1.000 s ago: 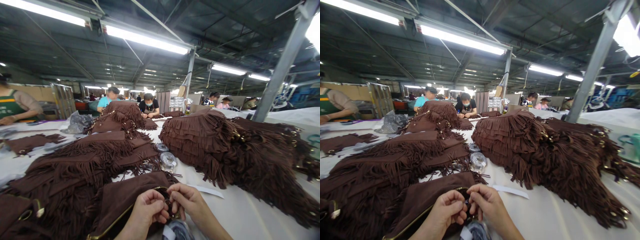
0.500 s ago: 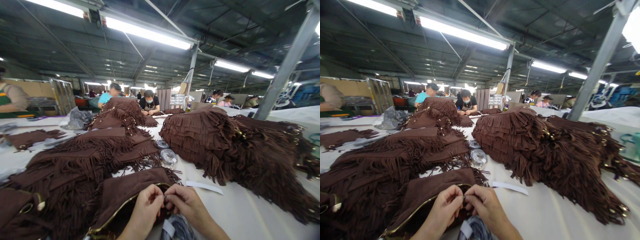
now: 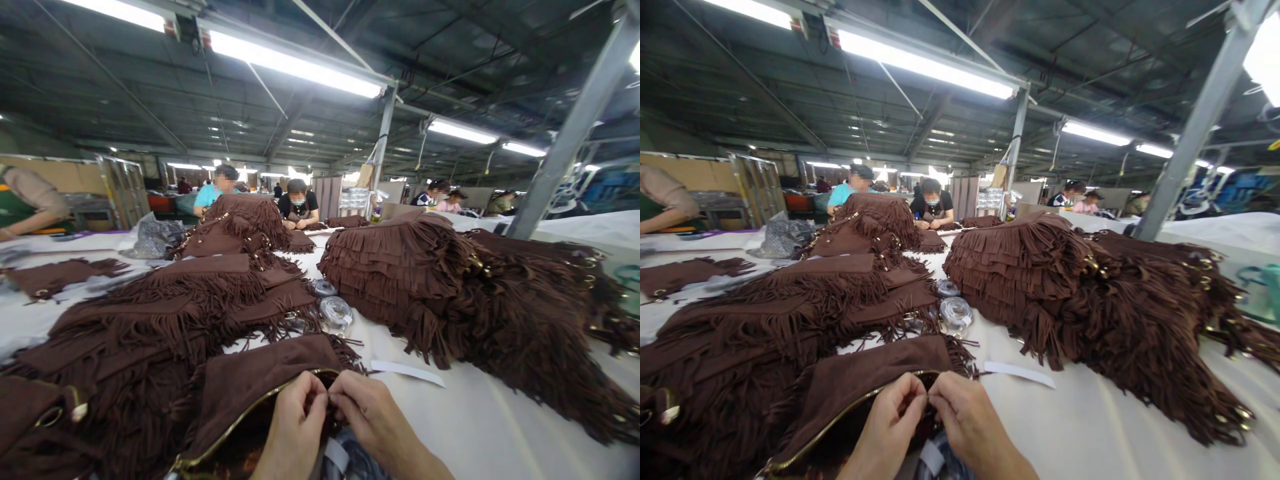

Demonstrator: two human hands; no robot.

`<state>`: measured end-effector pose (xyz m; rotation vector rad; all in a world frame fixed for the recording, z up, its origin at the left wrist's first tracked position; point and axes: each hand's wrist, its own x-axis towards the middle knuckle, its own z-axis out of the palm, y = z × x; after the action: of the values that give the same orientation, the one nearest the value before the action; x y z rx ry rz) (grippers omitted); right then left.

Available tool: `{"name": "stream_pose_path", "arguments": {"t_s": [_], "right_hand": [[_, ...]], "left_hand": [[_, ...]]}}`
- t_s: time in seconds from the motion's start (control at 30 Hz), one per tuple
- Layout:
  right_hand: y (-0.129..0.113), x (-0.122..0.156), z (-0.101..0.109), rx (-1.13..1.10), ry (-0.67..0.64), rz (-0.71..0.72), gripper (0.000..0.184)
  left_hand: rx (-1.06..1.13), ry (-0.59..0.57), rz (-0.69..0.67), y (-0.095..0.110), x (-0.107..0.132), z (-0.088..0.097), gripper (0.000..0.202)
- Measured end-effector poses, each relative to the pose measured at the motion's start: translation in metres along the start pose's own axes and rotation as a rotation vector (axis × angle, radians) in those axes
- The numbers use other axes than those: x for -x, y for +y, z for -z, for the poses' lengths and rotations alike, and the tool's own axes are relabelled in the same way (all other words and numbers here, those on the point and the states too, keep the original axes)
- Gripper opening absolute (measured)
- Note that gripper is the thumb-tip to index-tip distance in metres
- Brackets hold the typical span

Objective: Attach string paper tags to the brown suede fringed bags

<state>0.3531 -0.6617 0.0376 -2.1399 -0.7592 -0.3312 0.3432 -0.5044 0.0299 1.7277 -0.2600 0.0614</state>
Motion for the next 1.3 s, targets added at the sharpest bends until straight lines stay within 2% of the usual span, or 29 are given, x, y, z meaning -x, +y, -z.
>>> {"name": "stream_pose_path", "arguments": {"t_s": [0.2, 0.3, 0.37, 0.43, 0.5, 0.57, 0.63, 0.7, 0.73, 0.8, 0.9, 0.97, 1.03, 1.13, 1.23, 1.3], "right_hand": [[0.001, -0.002, -0.006, 0.056, -0.007, -0.020, 0.024], [-0.008, -0.008, -0.001, 0.109, 0.001, -0.038, 0.024], [-0.021, -0.008, 0.007, 0.184, 0.014, -0.047, 0.023], [-0.036, -0.001, 0.017, 0.317, -0.047, -0.045, 0.022], [-0.045, 0.016, 0.025, 0.441, -0.202, -0.013, 0.016], [-0.041, 0.041, 0.023, 0.519, -0.358, 0.074, 0.005], [-0.023, 0.067, 0.012, 0.624, -0.376, 0.205, 0.024], [-0.001, 0.087, -0.002, 0.766, -0.280, 0.258, 0.033], [0.007, 0.092, -0.007, 0.779, -0.276, 0.269, 0.036], [0.013, 0.097, -0.010, 0.722, -0.288, 0.250, 0.034], [-0.008, 0.091, 0.006, 0.509, -0.331, 0.205, 0.018], [-0.031, 0.084, 0.017, 0.402, -0.378, 0.220, 0.016], [-0.051, 0.073, 0.017, 0.390, -0.408, 0.279, 0.018], [-0.069, 0.050, -0.011, 0.513, -0.364, 0.287, 0.020], [-0.069, 0.019, -0.057, 0.650, -0.179, -0.008, 0.019], [-0.063, 0.003, -0.085, 0.639, -0.189, -0.021, 0.034]], "left_hand": [[0.001, 0.071, -0.007, -0.002, -0.001, -0.003, 0.016], [0.028, 0.081, 0.023, 0.000, -0.007, -0.005, 0.016], [0.033, -0.006, 0.075, 0.009, -0.008, -0.003, 0.015], [-0.035, -0.165, 0.076, 0.026, -0.005, 0.005, 0.010], [-0.210, -0.306, -0.021, 0.045, 0.003, 0.018, 0.009], [-0.437, -0.369, -0.168, 0.059, 0.016, 0.036, 0.026], [-0.688, -0.353, -0.254, 0.059, 0.029, 0.056, 0.049], [-0.958, -0.291, -0.222, 0.046, 0.040, 0.074, 0.066], [-1.083, -0.264, -0.173, 0.037, 0.044, 0.083, 0.064], [-1.243, -0.234, -0.070, 0.023, 0.046, 0.096, 0.042], [-1.246, -0.171, -0.034, 0.023, 0.041, 0.106, 0.028], [-1.195, -0.094, -0.059, 0.037, 0.037, 0.108, 0.024], [-1.157, -0.052, -0.080, 0.056, 0.036, 0.105, 0.023], [-1.108, -0.058, -0.100, 0.077, 0.042, 0.097, 0.024], [-1.089, -0.103, -0.101, 0.082, 0.056, 0.087, 0.023], [-1.125, -0.142, -0.062, 0.073, 0.065, 0.083, 0.023]]}}
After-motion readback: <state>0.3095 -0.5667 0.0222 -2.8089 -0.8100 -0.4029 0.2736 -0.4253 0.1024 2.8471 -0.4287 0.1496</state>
